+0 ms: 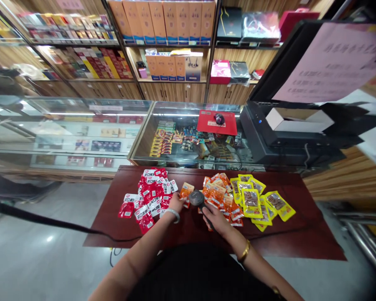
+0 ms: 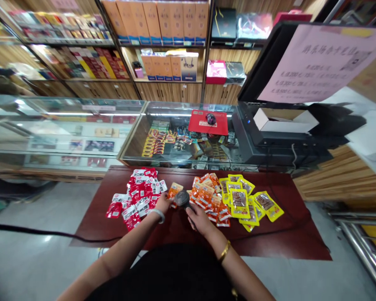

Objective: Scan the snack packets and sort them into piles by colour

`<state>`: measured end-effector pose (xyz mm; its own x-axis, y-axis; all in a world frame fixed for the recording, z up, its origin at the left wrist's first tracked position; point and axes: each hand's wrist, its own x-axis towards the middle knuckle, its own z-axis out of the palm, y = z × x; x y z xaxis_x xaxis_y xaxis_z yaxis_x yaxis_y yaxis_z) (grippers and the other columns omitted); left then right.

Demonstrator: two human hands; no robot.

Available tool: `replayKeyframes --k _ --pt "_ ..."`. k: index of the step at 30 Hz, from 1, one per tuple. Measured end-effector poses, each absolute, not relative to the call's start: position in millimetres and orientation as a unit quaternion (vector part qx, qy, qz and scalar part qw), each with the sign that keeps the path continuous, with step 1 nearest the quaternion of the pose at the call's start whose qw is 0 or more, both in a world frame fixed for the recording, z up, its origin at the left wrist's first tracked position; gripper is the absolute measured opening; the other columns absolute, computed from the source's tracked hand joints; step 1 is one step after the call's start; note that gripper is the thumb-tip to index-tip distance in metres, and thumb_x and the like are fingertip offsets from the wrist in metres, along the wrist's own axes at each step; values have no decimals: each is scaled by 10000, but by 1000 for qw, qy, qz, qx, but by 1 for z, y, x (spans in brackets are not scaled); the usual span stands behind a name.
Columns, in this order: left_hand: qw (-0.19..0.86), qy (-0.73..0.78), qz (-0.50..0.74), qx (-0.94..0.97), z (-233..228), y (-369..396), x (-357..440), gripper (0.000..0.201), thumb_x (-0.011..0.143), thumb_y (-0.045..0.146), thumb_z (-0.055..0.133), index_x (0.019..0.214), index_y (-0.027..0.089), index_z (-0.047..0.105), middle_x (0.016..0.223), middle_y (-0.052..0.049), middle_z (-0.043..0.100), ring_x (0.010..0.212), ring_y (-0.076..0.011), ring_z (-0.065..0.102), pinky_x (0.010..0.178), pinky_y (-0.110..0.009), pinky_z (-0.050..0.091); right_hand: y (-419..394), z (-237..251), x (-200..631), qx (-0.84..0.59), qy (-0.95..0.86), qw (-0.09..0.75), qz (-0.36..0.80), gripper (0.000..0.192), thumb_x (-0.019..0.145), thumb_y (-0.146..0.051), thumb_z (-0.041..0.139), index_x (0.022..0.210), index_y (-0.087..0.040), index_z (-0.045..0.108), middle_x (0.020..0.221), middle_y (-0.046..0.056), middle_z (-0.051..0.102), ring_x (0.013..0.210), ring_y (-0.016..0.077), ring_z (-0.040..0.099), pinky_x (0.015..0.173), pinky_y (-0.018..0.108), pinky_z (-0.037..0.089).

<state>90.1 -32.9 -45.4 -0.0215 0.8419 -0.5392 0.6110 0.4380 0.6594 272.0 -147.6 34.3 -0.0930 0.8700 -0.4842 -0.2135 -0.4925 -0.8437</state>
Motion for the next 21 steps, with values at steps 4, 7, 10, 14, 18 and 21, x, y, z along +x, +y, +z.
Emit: replayKeyframes --k 4,7,10,14,18,21 --pt "353 736 130 563 -27 -7 93 306 814 280 627 1072 156 518 1043 -114 654 988 -216 633 857 -336 478 -161 31 278 -559 -290 397 667 585 749 -701 570 1034 -191 552 442 -122 410 320 69 325 355 206 248" --pt "210 701 143 666 -15 -4 103 467 765 327 676 1173 167 514 1251 -146 563 1212 -276 503 1020 -399 379 -168 27 283 -573 -268 410 657 615 749 -702 567 1086 -189 538 439 -126 410 316 72 323 348 202 245" --pt "240 621 88 741 -14 -12 130 387 786 370 653 1116 181 583 1200 -127 589 1181 -263 513 1019 -372 371 -171 24 288 -583 -247 421 650 634 730 -718 573 1082 -192 539 446 -119 424 319 78 337 346 207 252" --pt "339 567 -6 751 -26 -19 176 287 830 371 601 1041 182 648 1102 -125 637 1085 -234 571 945 -324 406 -176 20 299 -605 -216 439 628 602 703 -728 603 998 -205 555 459 -103 431 337 83 348 362 221 258" --pt "353 589 -30 726 -32 -16 199 299 752 392 688 951 170 654 1021 -118 659 997 -236 602 858 -303 428 -182 16 311 -611 -171 460 621 572 690 -736 616 930 -222 542 483 -88 442 356 87 343 371 226 252" --pt "380 597 -5 707 -31 -15 198 183 763 328 673 871 189 623 870 -54 673 826 -183 614 738 -266 429 -184 15 315 -613 -167 469 614 537 695 -732 619 855 -228 524 491 -80 448 364 86 347 377 227 249"
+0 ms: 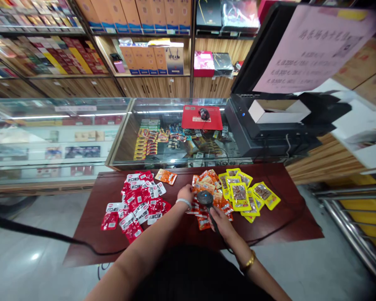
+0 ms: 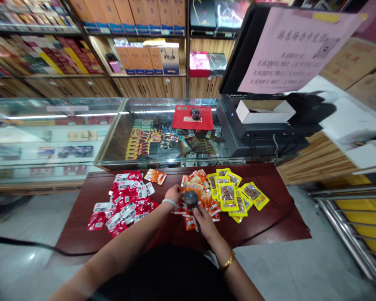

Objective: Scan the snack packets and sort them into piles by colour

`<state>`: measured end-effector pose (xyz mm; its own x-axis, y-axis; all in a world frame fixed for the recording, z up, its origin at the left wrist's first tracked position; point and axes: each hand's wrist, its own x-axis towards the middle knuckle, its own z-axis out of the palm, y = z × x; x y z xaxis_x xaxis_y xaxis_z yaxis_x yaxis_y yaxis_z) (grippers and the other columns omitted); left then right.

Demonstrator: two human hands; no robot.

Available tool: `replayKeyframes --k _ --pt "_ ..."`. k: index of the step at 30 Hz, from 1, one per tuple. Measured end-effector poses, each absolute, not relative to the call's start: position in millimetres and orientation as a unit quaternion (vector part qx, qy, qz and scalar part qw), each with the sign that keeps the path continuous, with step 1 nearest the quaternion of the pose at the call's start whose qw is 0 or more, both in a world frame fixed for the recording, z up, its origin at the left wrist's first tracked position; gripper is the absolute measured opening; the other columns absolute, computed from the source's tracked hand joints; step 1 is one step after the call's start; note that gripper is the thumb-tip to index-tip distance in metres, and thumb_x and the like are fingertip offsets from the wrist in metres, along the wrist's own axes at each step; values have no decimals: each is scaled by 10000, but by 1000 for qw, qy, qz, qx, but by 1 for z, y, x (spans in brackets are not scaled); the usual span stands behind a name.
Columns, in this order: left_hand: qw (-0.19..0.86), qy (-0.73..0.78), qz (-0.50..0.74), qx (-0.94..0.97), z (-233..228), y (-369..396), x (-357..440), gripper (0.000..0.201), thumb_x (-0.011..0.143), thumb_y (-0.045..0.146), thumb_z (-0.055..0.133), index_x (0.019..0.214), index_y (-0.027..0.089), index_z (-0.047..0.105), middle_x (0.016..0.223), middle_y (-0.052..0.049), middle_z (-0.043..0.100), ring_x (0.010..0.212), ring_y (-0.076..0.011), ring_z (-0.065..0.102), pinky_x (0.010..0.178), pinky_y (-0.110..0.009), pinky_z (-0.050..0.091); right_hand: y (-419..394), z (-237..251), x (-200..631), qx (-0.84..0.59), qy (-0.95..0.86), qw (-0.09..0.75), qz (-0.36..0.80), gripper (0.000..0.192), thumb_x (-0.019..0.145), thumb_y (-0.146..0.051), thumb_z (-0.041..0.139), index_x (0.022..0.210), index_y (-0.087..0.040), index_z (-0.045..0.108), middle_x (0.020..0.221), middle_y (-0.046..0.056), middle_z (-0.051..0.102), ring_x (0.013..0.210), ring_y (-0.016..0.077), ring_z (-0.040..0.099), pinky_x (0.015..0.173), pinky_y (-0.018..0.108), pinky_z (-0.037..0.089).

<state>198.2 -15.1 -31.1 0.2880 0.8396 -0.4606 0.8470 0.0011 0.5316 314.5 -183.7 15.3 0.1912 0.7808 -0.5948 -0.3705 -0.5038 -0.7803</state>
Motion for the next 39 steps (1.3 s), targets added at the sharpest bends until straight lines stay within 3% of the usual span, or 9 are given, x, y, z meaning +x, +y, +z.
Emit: replayKeyframes --k 5,9,15,20,24,27,31,35,39 --pt "452 602 97 651 -37 -21 174 105 829 298 597 813 204 552 700 40 612 626 -98 545 594 -200 390 -176 22 308 -603 -190 451 630 538 702 -743 599 852 -232 519 479 -83 448 349 90 349 377 234 250" --pt "482 619 136 605 -45 -27 145 78 821 259 583 817 203 528 651 55 574 579 -93 532 561 -196 406 -159 31 297 -576 -222 436 655 556 716 -731 595 938 -225 533 477 -95 438 348 86 345 380 226 251" --pt "450 641 145 605 -46 -32 114 51 762 142 589 782 181 564 778 -12 656 747 -129 619 679 -232 456 -134 30 276 -518 -263 438 686 481 757 -683 589 865 -222 499 485 -110 401 358 67 317 366 198 249" --pt "434 699 135 553 -35 -11 98 139 839 288 554 924 178 558 790 -21 668 705 -142 627 651 -251 465 -137 26 272 -521 -274 423 689 515 761 -678 591 971 -212 530 489 -108 426 351 69 335 359 194 249" --pt "260 753 168 581 -15 4 88 355 817 364 600 1127 206 528 1122 -93 643 1056 -229 595 888 -340 447 -149 28 280 -554 -240 429 672 511 731 -689 620 899 -214 537 492 -94 444 360 73 344 368 208 258" --pt "206 695 127 677 -7 -8 98 345 804 394 626 1094 217 562 1175 -103 609 1161 -262 523 990 -368 382 -155 27 290 -579 -204 455 645 492 716 -685 642 803 -217 517 494 -80 459 368 78 354 381 222 274" --pt "273 588 18 762 -16 -43 132 366 789 485 638 1018 202 607 1061 -96 632 1047 -246 564 936 -348 399 -160 24 305 -603 -167 478 616 501 711 -696 640 752 -221 488 499 -72 477 368 83 371 383 227 275" --pt "250 571 -13 782 -24 -56 165 503 764 533 653 1103 169 574 1100 -108 616 1070 -249 554 926 -333 400 -165 24 314 -606 -164 494 602 487 723 -688 637 744 -225 487 504 -73 481 362 85 376 375 230 280" --pt "249 554 -68 792 -22 -44 183 527 696 541 718 1040 164 583 1110 -115 619 1075 -269 566 909 -331 415 -174 22 315 -602 -163 504 597 469 742 -665 635 704 -229 469 496 -69 467 367 88 373 375 230 274"
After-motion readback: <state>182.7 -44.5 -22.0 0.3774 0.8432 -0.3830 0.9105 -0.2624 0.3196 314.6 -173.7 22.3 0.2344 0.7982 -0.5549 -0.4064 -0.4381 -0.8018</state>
